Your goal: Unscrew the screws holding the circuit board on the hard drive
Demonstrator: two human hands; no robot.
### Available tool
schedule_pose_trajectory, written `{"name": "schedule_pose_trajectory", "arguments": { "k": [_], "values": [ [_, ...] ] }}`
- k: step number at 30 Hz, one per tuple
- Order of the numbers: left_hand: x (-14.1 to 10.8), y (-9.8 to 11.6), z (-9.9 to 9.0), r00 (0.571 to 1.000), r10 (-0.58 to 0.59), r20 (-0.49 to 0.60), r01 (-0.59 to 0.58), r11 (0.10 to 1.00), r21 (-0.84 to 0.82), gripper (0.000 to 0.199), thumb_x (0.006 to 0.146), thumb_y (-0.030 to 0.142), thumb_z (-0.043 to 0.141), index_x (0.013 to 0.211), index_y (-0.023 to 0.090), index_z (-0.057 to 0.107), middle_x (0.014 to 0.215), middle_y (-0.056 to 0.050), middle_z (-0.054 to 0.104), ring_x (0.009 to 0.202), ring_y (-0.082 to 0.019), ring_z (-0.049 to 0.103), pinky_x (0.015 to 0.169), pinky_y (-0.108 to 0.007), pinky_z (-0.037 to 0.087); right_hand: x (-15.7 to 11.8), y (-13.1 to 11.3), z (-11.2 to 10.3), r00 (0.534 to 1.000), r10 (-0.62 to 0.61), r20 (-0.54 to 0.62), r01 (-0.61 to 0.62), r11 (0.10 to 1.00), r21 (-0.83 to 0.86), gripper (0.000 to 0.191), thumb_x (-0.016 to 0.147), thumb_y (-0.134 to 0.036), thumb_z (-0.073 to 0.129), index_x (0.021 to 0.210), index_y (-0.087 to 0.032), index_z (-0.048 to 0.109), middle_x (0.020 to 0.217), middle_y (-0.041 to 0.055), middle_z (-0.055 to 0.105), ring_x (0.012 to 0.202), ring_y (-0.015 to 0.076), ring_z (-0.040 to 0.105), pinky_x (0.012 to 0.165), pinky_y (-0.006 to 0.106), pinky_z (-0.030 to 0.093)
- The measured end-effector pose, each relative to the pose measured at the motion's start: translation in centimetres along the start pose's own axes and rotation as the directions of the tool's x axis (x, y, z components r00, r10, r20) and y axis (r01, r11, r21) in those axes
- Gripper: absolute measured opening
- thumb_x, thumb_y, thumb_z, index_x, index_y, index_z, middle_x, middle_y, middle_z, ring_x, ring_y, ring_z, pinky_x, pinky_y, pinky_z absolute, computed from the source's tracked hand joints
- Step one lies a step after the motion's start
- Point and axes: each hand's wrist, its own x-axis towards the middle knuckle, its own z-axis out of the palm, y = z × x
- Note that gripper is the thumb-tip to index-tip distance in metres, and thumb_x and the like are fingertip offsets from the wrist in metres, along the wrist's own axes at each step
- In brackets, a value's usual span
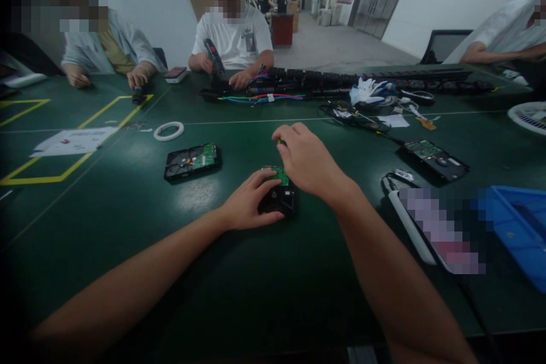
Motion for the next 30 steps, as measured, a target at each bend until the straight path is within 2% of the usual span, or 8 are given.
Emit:
{"name": "schedule_pose_trajectory", "arguments": {
  "k": [4, 7, 11, 16, 20, 24, 27, 30],
  "values": [
    [-0.02, 0.05, 0.00, 1.000, 0.006, -0.007, -0.005, 1.000, 0.008, 0.086, 0.090, 0.072, 0.078, 0.156, 0.022, 0.052, 0.162, -0.020, 0.048, 0.157, -0.045, 0.044, 0.130, -0.067, 0.041, 0.02, 0.03, -0.30, 1.000, -0.016, 0.027, 0.016, 1.000, 0.008, 0.027, 0.101, -0.014, 0.051, 0.119, -0.021, 0.069, 0.121, 0.0135, 0.075, 0.113, 0.0297, 0.068, 0.103, 0.044, 0.049],
    [-0.02, 0.02, -0.01, 1.000, 0.009, -0.008, -0.009, 1.000, 0.001, 0.086, 0.091, 0.072, 0.077, 0.156, 0.022, 0.052, 0.162, -0.020, 0.048, 0.157, -0.044, 0.044, 0.130, -0.067, 0.041, 0.02, -0.16, -0.51, 0.999, -0.004, 0.033, 0.005, 1.000, -0.022, 0.023, 0.101, -0.016, 0.056, 0.118, -0.022, 0.070, 0.116, 0.0111, 0.076, 0.106, 0.0287, 0.069, 0.098, 0.043, 0.050],
    [-0.06, -0.09, -0.02, 1.000, 0.008, -0.006, -0.008, 1.000, 0.000, 0.087, 0.090, 0.073, 0.077, 0.157, 0.024, 0.051, 0.163, -0.019, 0.047, 0.157, -0.044, 0.043, 0.129, -0.068, 0.041, 0.08, -0.35, -0.50, 0.997, 0.072, -0.004, -0.072, 0.984, -0.161, 0.015, 0.103, -0.028, 0.065, 0.114, -0.020, 0.072, 0.110, 0.0129, 0.076, 0.099, 0.0300, 0.069, 0.087, 0.042, 0.049],
    [-0.10, -0.14, -0.01, 1.000, 0.014, -0.002, -0.014, 1.000, 0.000, 0.088, 0.091, 0.073, 0.077, 0.157, 0.022, 0.050, 0.163, -0.020, 0.048, 0.158, -0.044, 0.043, 0.130, -0.067, 0.040, 0.07, -0.24, -0.39, 0.987, 0.145, -0.073, -0.159, 0.948, -0.276, 0.031, 0.103, -0.050, 0.070, 0.101, -0.020, 0.073, 0.096, 0.0123, 0.075, 0.085, 0.0290, 0.067, 0.076, 0.040, 0.046],
    [-0.08, -0.12, 0.06, 1.000, 0.012, -0.009, -0.012, 1.000, 0.002, 0.087, 0.090, 0.073, 0.077, 0.156, 0.023, 0.051, 0.163, -0.020, 0.048, 0.157, -0.045, 0.043, 0.130, -0.068, 0.041, -0.06, -0.20, -0.43, 0.996, 0.085, -0.021, -0.087, 0.967, -0.238, 0.027, 0.106, -0.038, 0.065, 0.118, -0.017, 0.078, 0.110, 0.0153, 0.077, 0.099, 0.0313, 0.071, 0.086, 0.043, 0.052],
    [-0.04, -0.07, 0.08, 1.000, 0.014, -0.012, -0.014, 1.000, 0.010, 0.087, 0.091, 0.072, 0.077, 0.156, 0.020, 0.052, 0.162, -0.021, 0.048, 0.157, -0.045, 0.043, 0.130, -0.066, 0.040, -0.13, -0.26, -0.49, 0.999, 0.031, -0.007, -0.032, 0.988, -0.152, 0.036, 0.106, -0.025, 0.062, 0.138, -0.015, 0.074, 0.122, 0.0177, 0.075, 0.110, 0.0326, 0.072, 0.098, 0.046, 0.054],
    [-0.02, -0.02, 0.02, 1.000, 0.015, -0.010, -0.015, 1.000, 0.007, 0.087, 0.091, 0.072, 0.077, 0.155, 0.020, 0.053, 0.162, -0.021, 0.049, 0.157, -0.045, 0.043, 0.131, -0.066, 0.040, -0.11, -0.29, -0.53, 1.000, -0.020, 0.003, 0.020, 0.998, -0.060, 0.039, 0.103, -0.016, 0.059, 0.139, -0.015, 0.072, 0.127, 0.0165, 0.075, 0.117, 0.0315, 0.071, 0.105, 0.045, 0.052],
    [0.00, 0.04, -0.05, 1.000, 0.012, -0.007, -0.012, 1.000, 0.004, 0.086, 0.090, 0.071, 0.078, 0.155, 0.021, 0.053, 0.162, -0.020, 0.049, 0.157, -0.045, 0.043, 0.130, -0.066, 0.041, -0.09, -0.23, -0.50, 0.999, -0.037, -0.005, 0.037, 0.999, 0.007, 0.039, 0.098, -0.009, 0.057, 0.133, -0.019, 0.071, 0.127, 0.0122, 0.077, 0.115, 0.0297, 0.072, 0.104, 0.043, 0.052]
  ]
}}
